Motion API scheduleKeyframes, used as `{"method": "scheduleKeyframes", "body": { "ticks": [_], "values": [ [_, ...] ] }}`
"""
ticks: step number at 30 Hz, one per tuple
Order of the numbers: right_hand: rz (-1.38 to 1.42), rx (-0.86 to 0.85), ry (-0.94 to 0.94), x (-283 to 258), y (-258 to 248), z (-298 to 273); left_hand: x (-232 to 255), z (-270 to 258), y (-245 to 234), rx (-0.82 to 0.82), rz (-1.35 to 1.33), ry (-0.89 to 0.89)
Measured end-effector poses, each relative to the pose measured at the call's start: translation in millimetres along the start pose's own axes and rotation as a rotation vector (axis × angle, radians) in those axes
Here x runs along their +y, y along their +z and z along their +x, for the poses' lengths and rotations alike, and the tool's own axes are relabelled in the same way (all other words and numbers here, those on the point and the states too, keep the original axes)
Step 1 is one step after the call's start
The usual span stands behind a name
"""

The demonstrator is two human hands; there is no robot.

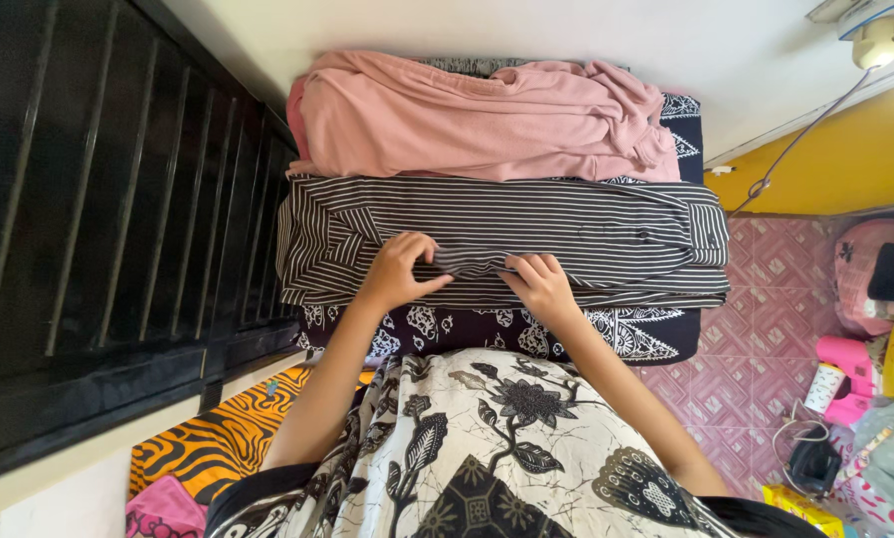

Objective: The person folds a striped shirt by smoothing it out on a flat surface, folding the sleeves inward, and then folding the bottom of the shirt upwards multiple times before placing the folded shirt into a closet.

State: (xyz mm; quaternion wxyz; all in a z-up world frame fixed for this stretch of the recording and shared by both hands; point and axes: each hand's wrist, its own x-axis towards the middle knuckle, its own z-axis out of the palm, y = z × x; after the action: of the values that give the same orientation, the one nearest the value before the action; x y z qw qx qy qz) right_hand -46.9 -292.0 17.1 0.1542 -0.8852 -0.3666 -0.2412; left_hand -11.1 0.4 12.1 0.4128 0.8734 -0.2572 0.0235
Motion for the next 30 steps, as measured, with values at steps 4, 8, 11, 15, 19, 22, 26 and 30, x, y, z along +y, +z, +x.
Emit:
{"method": "scheduleKeyframes", "body": {
  "ticks": [4, 8, 11, 15, 19, 22, 26, 30],
  "values": [
    [-0.084, 0.006, -0.013, -4, 5, -9, 7, 2, 14, 0.054, 0.179, 0.087],
    [0.049, -0.069, 0.061, -4, 11, -19, 3, 0, 24, 0.022, 0.253, 0.088],
    [0.173, -0.015, 0.162, -7, 13, -7, 0, 2, 23, 0.004, 0.33, 0.175],
    [0.083, 0.083, 0.191, -16, 8, 24, 4, 3, 16, 0.076, 0.298, 0.281],
    [-0.013, -0.091, 0.181, -14, 18, 27, 7, 4, 15, 0.074, 0.399, 0.377],
    [-0.035, -0.12, 0.075, -11, 28, 13, 3, -3, 22, 0.027, 0.46, 0.329],
    [0.119, -0.251, -0.047, -14, 37, -4, -8, -20, 28, 0.031, 0.518, 0.378],
    [0.299, -0.179, 0.003, -13, 27, -21, -19, -35, 27, -0.092, 0.444, 0.233]
  ]
}}
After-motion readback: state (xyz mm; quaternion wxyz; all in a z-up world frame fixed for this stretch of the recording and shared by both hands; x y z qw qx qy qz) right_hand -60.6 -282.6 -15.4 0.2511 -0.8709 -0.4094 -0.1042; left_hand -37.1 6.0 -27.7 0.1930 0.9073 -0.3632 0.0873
